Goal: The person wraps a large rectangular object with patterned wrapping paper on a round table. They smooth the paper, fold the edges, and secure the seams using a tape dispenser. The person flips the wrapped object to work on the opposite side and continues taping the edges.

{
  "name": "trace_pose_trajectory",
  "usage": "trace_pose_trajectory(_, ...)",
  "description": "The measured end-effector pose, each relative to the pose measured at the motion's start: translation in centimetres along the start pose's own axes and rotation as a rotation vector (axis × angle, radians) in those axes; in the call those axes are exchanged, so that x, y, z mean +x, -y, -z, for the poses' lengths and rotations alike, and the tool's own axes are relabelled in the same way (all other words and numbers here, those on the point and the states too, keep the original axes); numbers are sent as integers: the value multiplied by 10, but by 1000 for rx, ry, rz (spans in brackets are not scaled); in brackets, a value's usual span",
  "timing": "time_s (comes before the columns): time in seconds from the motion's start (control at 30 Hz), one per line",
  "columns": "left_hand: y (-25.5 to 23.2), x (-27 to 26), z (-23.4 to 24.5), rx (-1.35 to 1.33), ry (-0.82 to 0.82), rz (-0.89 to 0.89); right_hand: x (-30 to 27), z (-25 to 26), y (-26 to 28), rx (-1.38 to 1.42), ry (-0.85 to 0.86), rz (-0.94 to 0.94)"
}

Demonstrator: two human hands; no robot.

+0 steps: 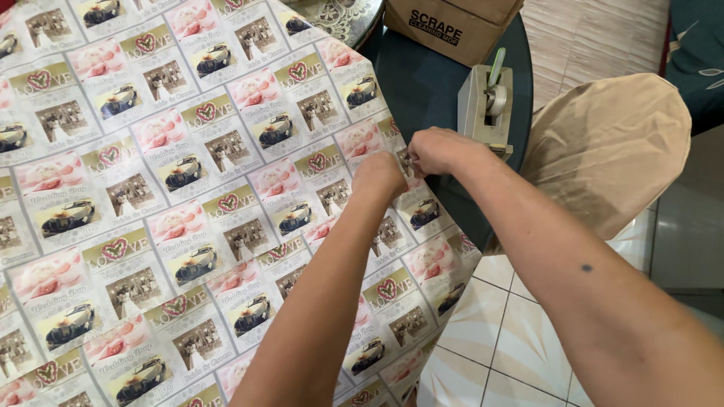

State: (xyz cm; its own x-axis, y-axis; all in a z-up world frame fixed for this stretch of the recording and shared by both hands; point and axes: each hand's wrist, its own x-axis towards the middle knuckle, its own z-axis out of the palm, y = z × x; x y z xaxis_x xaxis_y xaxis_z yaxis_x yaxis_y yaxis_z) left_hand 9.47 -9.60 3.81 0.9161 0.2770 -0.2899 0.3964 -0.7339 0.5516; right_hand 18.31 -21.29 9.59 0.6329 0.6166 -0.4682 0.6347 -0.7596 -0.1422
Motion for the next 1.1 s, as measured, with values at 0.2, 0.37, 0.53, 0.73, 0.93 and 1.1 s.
trace_pose_trajectory(0.2,-9,3,15,189,85,-23,-6,-2,4,-64,-110,-5)
trace_pose_trajectory(0.37,-20,0,19,407,-194,-421,-19,-14,-1,39,-354,16)
trace_pose_trajectory(0.53,-26,6,34,535,-44,-636,-43,-44,-6,133,-611,-130)
trace_pose_trajectory(0.73,-41,22,44,640,219,-548,-71,-76,18,612,-778,-276)
trace_pose_trajectory(0.93,-31,49,14,636,73,-623,-72,-76,23,715,-787,-369)
trace_pose_trajectory(1.1,-35,57,4,557,119,-513,-64,-84,21,729,-792,-385)
